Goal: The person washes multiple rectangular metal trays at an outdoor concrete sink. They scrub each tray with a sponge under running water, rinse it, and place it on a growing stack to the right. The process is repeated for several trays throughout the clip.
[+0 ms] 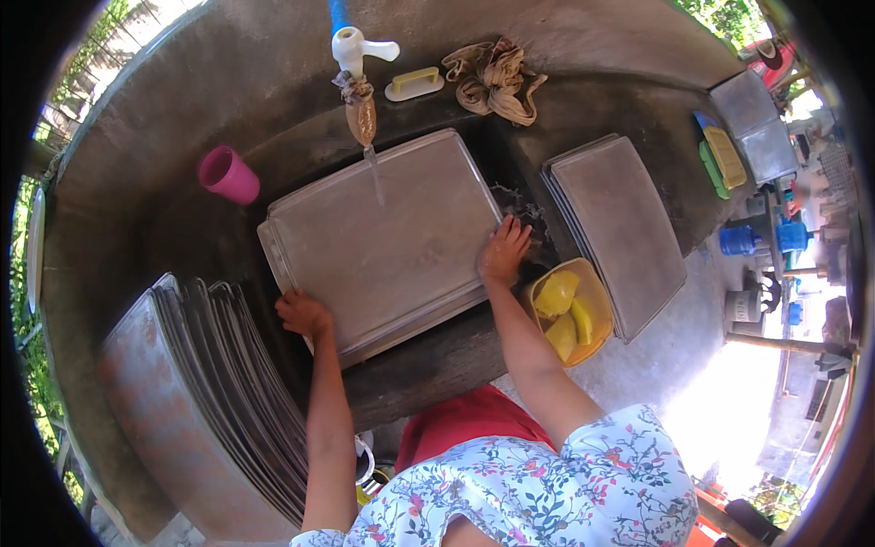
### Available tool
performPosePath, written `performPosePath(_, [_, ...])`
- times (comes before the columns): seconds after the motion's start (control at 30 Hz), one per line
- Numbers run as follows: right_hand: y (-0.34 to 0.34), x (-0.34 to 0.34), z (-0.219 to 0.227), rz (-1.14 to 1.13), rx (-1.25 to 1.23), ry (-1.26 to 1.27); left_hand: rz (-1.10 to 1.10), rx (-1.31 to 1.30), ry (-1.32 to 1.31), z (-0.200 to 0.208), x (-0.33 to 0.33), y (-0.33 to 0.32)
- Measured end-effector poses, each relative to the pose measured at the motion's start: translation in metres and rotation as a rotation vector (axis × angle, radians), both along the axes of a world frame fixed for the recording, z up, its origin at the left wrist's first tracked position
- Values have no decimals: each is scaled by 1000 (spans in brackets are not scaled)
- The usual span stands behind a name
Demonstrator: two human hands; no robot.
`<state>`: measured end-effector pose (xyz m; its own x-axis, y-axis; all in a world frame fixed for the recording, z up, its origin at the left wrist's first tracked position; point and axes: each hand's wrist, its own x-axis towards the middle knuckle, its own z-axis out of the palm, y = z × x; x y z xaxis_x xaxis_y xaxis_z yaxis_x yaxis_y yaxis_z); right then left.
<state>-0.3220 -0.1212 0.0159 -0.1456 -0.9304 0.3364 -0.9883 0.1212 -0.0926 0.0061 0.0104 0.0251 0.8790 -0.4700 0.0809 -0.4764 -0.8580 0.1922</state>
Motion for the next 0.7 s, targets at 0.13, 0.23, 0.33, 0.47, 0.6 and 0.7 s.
performPosePath(0.13, [29,53,-17,364,131,-426,-11,117,16,2,8,2])
performPosePath(0.23, [32,68,-12,530,109,-61,120,71,121,-3,14,4])
performPosePath(0.33, [0,41,7,354,88,27,21,-121,232,0,27,14])
performPosePath(0.47, [-63,-23,30,41,367,-222,-138,-600,831,41,45,32])
performPosePath(0.6, [-83,-62,36,-73,622,-543,-252,-1049,1194,112,20,17])
performPosePath(0.7, [-76,-72,34,8,712,-652,-324,-1064,1271,169,5,4])
